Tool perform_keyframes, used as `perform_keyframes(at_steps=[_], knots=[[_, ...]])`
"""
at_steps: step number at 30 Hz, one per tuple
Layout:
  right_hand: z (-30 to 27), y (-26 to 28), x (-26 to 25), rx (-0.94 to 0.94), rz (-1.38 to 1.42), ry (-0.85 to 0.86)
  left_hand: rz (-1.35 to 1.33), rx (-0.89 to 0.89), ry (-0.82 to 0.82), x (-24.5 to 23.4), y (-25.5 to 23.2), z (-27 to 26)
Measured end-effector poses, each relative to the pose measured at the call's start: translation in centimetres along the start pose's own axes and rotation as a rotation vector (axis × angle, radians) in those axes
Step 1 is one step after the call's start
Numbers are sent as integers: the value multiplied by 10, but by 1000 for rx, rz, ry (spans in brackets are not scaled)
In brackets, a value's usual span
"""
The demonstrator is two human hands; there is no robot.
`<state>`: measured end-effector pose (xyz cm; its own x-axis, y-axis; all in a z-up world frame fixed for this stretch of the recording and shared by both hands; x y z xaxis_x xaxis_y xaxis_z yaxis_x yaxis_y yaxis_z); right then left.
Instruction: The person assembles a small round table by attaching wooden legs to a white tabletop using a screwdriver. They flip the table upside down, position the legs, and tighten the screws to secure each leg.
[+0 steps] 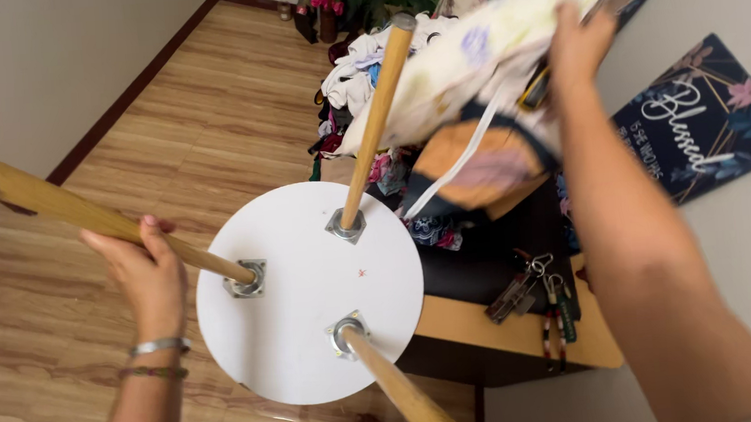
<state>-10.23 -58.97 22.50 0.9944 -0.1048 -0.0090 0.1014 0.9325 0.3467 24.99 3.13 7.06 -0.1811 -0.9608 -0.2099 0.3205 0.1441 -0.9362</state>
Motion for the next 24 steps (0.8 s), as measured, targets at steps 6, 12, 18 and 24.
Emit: perform_keyframes(at_steps=[6,12,18,24], knots=[[78,-43,-9,-30,193,-151,62,68,-76,2,-4,1],[-33,-63,-64,48,69,-41,59,13,-57,10,-9,1],[-189,-19,-139,468,-240,131,80,-24,-72,8,-20,0],[-219,35,-175,741,-544,341,95,-9,-92,11,-19,4]])
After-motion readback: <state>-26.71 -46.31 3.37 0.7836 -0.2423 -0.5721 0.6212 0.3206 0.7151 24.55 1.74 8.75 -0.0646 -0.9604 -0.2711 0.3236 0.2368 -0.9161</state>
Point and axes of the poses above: each hand's wrist, its own z-axis towards the middle knuckle, its own x-axis out of the palm, y = z × x, the point moved 6 cm from there along z, towards the middle knuckle, and after that the axes turned 13 degrees about -x, right-handed, at the moved point
